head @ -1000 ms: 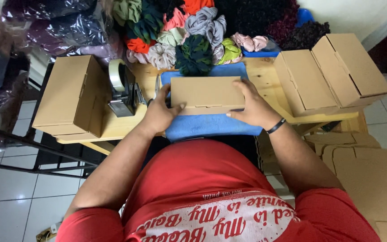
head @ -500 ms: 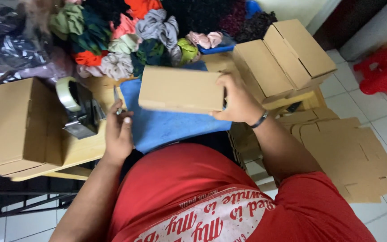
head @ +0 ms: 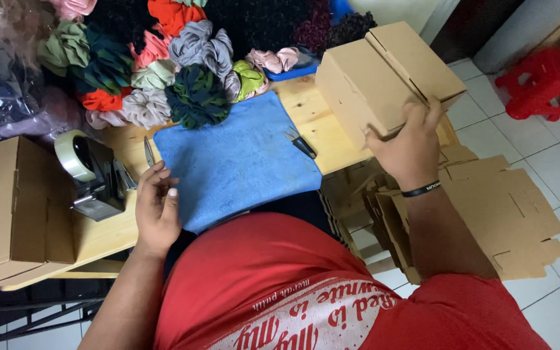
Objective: The person picks up a maroon scrunchie, places it into a cardboard box, and closes the box. Then the person picks up an orange scrunchie and begins to adjust it on the table.
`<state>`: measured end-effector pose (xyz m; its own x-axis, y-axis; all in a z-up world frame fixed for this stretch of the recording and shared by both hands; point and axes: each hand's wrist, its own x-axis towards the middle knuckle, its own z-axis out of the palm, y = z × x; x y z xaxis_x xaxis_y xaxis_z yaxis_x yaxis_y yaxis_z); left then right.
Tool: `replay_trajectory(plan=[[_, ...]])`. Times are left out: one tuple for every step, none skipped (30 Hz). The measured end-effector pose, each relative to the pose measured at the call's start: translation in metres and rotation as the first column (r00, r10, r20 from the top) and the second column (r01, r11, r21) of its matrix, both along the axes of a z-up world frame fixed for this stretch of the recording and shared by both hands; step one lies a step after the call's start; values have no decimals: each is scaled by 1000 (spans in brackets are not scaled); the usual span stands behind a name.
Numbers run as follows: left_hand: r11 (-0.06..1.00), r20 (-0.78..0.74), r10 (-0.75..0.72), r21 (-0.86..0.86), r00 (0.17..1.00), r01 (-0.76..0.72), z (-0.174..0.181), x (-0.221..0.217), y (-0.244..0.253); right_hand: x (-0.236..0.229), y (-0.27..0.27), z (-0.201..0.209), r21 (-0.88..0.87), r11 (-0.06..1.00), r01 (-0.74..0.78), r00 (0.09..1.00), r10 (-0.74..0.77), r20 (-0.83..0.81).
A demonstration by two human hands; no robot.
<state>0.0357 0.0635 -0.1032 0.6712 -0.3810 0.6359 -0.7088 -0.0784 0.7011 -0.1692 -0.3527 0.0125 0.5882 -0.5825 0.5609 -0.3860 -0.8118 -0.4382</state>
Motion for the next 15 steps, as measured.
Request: replay_trajectory(plan=[[1000, -7, -3, 0, 1000, 3, -2, -2, 1, -3, 6, 0, -24, 1000, 18, 998, -20, -67], [1000, -11, -2, 6, 1000, 2, 0, -3, 0, -1, 2, -2, -19, 1000, 18, 997, -19, -72], [1000, -4, -20, -2, 1000, 20, 1, -3, -1, 0, -2, -4, -75, 996, -43, 995, 36, -97], [999, 4, -37, -10, 999, 37, 3, -4, -1, 0, -5, -6, -128, 986, -106, 988, 90, -125], [999, 1, -38, -7, 999, 38, 3, -6, -1, 3, -8, -11, -125, 987, -105, 988, 89, -128], [1000, -10, -26, 12, 1000, 26, 5, -7, 0, 6, -11, -15, -151, 984, -96, 989, 78, -125], [1000, -19, -13, 27, 1000, 13, 6, -7, -1, 9, -15, -18, -181, 979, -89, 991, 68, -119], [1000, -20, -11, 25, 1000, 12, 7, -9, -1, 12, -13, -17, -183, 979, -90, 990, 68, -120], [999, -17, -4, 43, 1000, 5, 9, -10, -2, 15, -12, -16, -164, 983, -77, 991, 58, -120], [998, -15, 3, 61, 1000, -2, 11, -11, -3, 18, -10, -14, -146, 987, -65, 992, 47, -120], [998, -12, 6, 57, 1000, -6, 12, -10, -4, 21, -14, -16, -150, 986, -67, 992, 50, -118], [998, -15, 6, 59, 1000, -5, 13, -10, -4, 23, -17, -17, -165, 984, -71, 993, 54, -109], [998, -22, 6, 66, 1000, -5, 13, -12, -3, 24, -18, -20, -176, 981, -77, 993, 59, -105], [998, -25, 10, 66, 1000, -8, 11, -12, -2, 21, -12, -15, -175, 981, -81, 992, 63, -108], [998, -32, 12, 66, 999, -10, 11, -12, -2, 18, -6, -10, -125, 989, -74, 994, 63, -89]])
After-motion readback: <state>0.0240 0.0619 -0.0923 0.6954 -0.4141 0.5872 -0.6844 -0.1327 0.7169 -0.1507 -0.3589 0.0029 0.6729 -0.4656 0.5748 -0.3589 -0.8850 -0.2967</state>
